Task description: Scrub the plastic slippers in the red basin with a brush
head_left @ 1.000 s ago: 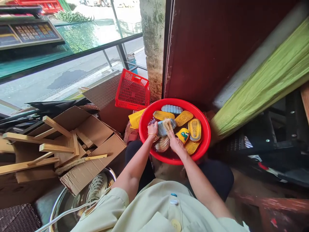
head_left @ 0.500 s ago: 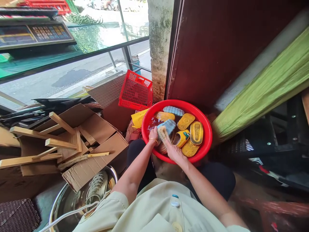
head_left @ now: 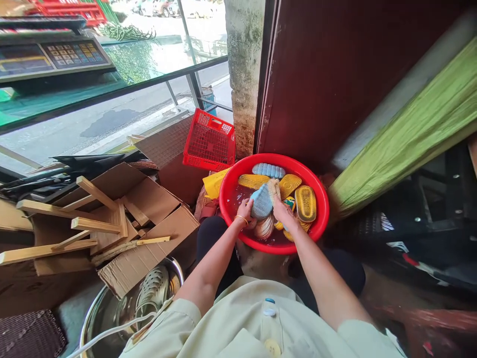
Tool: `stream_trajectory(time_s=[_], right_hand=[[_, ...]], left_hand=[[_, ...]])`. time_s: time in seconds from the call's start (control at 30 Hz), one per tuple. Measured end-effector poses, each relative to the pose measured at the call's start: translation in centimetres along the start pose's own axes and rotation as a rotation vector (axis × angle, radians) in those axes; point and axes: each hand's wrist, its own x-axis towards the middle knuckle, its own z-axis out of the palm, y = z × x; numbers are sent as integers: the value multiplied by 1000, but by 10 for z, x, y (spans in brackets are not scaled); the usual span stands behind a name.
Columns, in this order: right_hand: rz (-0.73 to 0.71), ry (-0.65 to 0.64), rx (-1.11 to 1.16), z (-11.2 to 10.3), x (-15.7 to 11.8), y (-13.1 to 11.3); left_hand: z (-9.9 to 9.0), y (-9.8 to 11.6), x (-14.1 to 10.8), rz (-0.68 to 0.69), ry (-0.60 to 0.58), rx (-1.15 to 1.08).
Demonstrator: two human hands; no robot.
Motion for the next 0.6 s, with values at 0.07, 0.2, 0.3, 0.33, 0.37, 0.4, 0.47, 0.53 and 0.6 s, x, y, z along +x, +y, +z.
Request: stream_trajectory(time_s=[0.07,0.2,0.3,0.33,0.37,0.4,0.47,0.53,0.6], right_hand=[[-48,-42,-25,12,-22,-1],[-141,-111,-90,39,-71,-3],[-130,-118,-127,48,-87,-4],[-123,-111,-134,47,-85,-4],[-114,-99,-137,44,-80,-3],[-104,-83,-135,40,-73,-3],[-77,-47,-120,28,-53,-2],[-59,-11,-109,13,-30,-2],[-42,24,-96,-4,-8,-5]], left_hand=[[-6,0,2,-82,-121,-161],[-11,2,7,-238,-205,-380],[-5,3,9,-226,-138,-374],[-3,3,10,-204,-126,-364],[-1,3,10,-181,-125,-355],[0,3,9,-159,-131,-347],[1,4,8,-130,-142,-326],[-1,5,5,-110,-141,-303],[-4,6,3,-100,-133,-276]])
